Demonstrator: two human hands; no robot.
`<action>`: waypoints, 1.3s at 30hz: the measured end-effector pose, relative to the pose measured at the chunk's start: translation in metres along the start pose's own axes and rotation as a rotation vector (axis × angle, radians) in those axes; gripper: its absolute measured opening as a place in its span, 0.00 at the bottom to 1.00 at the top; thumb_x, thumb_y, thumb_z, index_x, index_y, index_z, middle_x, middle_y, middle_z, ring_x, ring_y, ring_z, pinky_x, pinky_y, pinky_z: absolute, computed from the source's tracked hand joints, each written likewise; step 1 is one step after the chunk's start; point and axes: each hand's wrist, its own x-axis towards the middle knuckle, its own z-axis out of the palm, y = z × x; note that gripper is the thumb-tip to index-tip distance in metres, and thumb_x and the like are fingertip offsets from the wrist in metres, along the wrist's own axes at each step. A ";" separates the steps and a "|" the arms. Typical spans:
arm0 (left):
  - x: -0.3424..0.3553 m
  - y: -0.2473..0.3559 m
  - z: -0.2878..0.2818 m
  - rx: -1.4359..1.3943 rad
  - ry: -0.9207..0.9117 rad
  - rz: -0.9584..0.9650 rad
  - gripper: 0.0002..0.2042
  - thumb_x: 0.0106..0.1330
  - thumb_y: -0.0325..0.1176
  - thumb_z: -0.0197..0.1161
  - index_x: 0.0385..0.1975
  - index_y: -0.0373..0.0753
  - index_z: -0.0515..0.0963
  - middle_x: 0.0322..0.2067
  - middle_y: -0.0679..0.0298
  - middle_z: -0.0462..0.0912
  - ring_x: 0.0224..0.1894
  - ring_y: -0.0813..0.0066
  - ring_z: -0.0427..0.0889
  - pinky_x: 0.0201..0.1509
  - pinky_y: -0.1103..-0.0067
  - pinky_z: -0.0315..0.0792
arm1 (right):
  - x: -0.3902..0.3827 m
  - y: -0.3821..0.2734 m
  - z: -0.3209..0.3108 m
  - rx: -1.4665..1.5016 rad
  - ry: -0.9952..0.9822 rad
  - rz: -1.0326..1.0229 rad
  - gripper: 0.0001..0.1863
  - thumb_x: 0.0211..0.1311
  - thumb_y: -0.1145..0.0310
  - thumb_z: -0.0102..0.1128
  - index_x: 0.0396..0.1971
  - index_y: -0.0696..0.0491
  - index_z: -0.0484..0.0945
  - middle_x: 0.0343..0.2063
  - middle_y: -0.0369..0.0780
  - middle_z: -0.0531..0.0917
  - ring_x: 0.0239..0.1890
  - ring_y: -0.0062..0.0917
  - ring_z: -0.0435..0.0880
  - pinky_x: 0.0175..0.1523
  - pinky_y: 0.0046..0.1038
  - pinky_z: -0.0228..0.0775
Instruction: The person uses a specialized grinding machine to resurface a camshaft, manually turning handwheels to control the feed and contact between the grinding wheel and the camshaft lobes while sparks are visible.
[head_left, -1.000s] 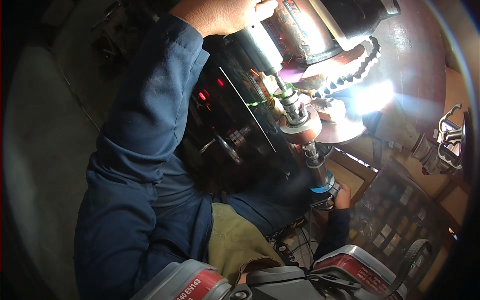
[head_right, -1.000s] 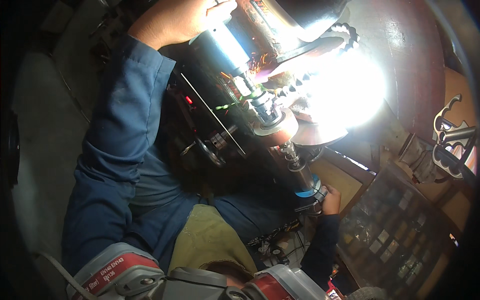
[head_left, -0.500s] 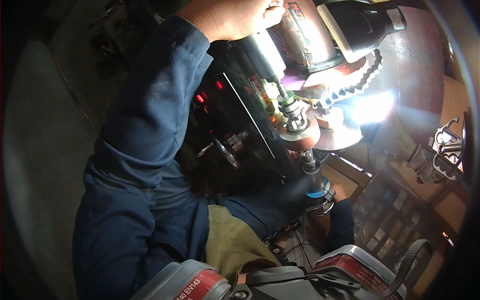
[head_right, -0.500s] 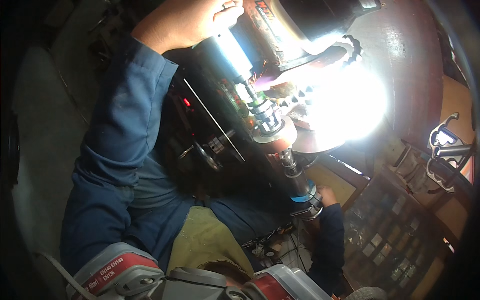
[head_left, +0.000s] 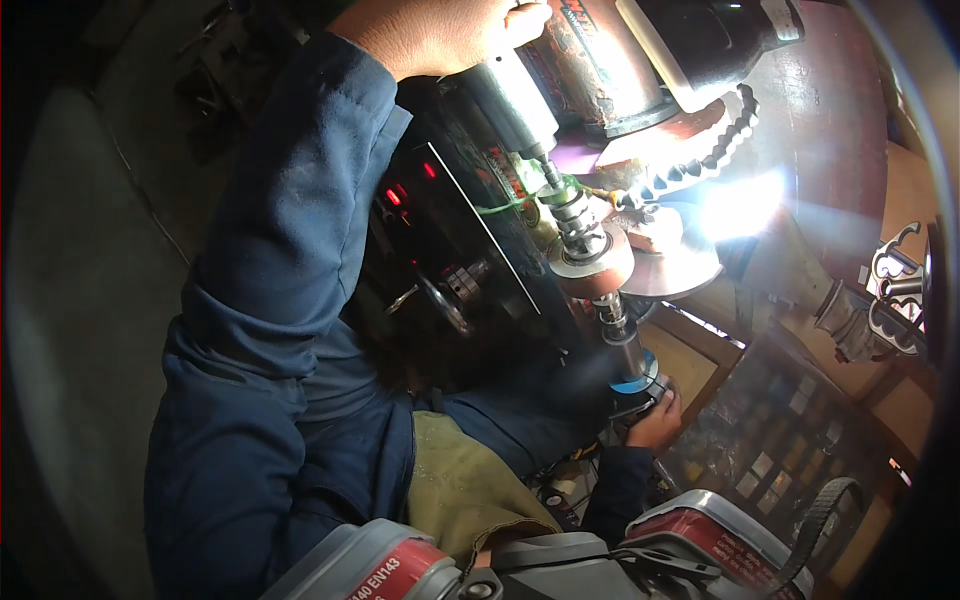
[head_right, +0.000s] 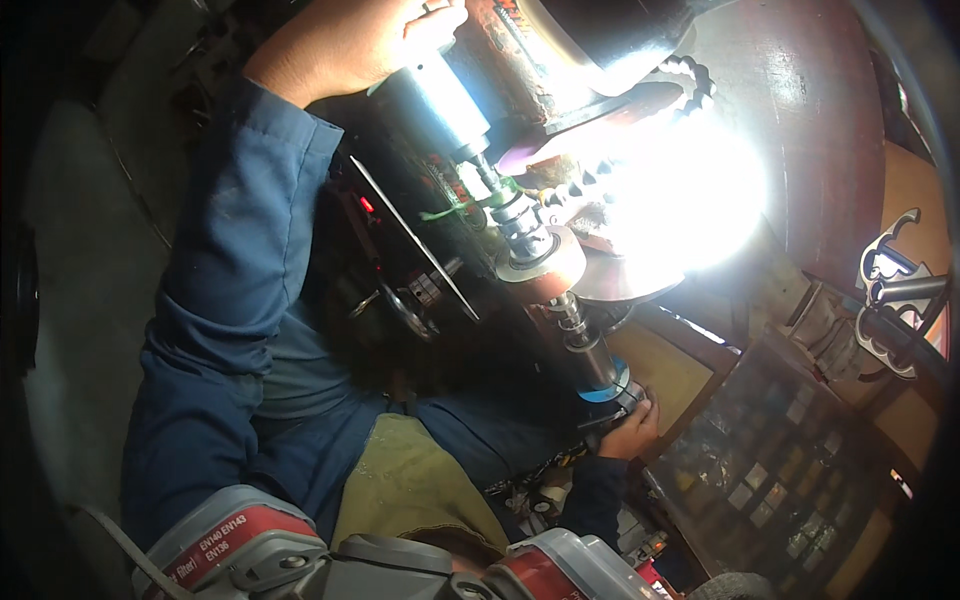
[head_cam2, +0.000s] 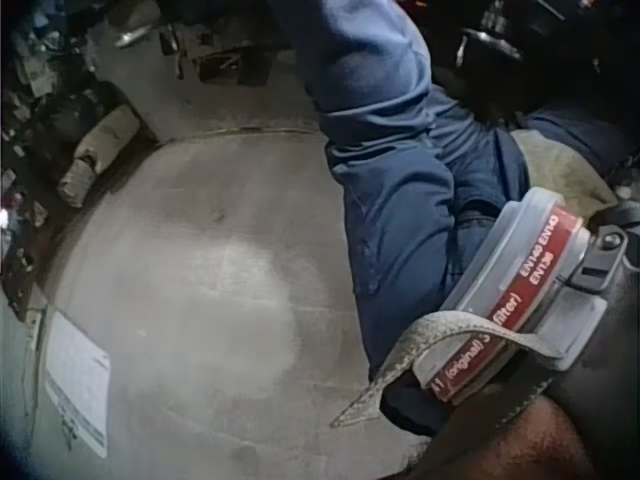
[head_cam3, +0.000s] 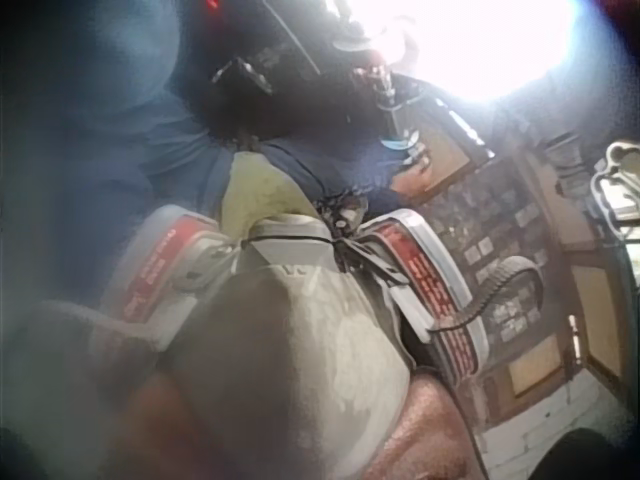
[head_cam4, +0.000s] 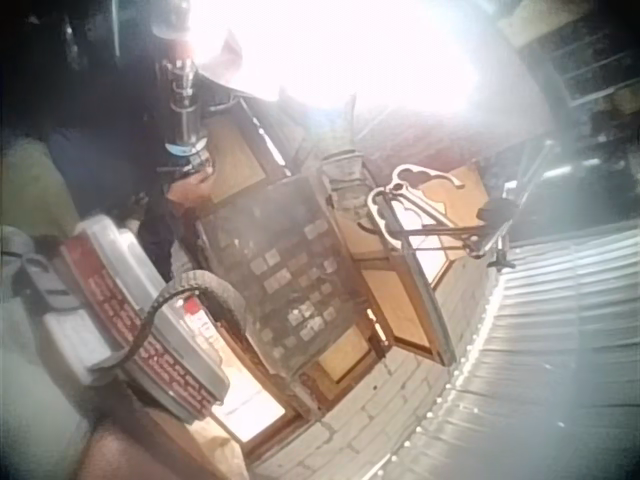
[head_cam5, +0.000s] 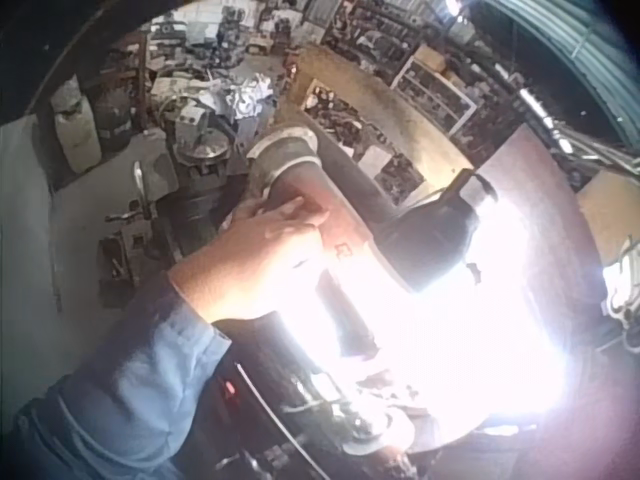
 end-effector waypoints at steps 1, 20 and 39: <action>0.000 0.000 0.001 -0.021 0.008 0.002 0.11 0.66 0.39 0.54 0.41 0.41 0.77 0.61 0.47 0.71 0.67 0.51 0.66 0.63 0.49 0.58 | 0.003 -0.001 -0.003 -0.027 -0.036 0.004 0.15 0.66 0.71 0.48 0.40 0.66 0.81 0.34 0.43 0.85 0.38 0.28 0.82 0.47 0.28 0.72; -0.002 0.003 0.001 -0.106 0.054 0.009 0.10 0.65 0.38 0.54 0.39 0.40 0.77 0.58 0.49 0.73 0.63 0.51 0.69 0.60 0.50 0.60 | 0.153 0.127 0.023 -0.748 -1.323 -0.692 0.10 0.53 0.71 0.54 0.31 0.56 0.84 0.34 0.49 0.84 0.38 0.43 0.83 0.46 0.36 0.74; -0.001 0.002 0.005 -0.026 0.066 -0.013 0.12 0.65 0.38 0.54 0.42 0.38 0.77 0.58 0.48 0.73 0.64 0.51 0.68 0.60 0.47 0.60 | 0.024 0.013 -0.011 -0.082 -0.239 0.015 0.13 0.66 0.71 0.48 0.37 0.64 0.80 0.35 0.45 0.84 0.40 0.32 0.81 0.49 0.31 0.71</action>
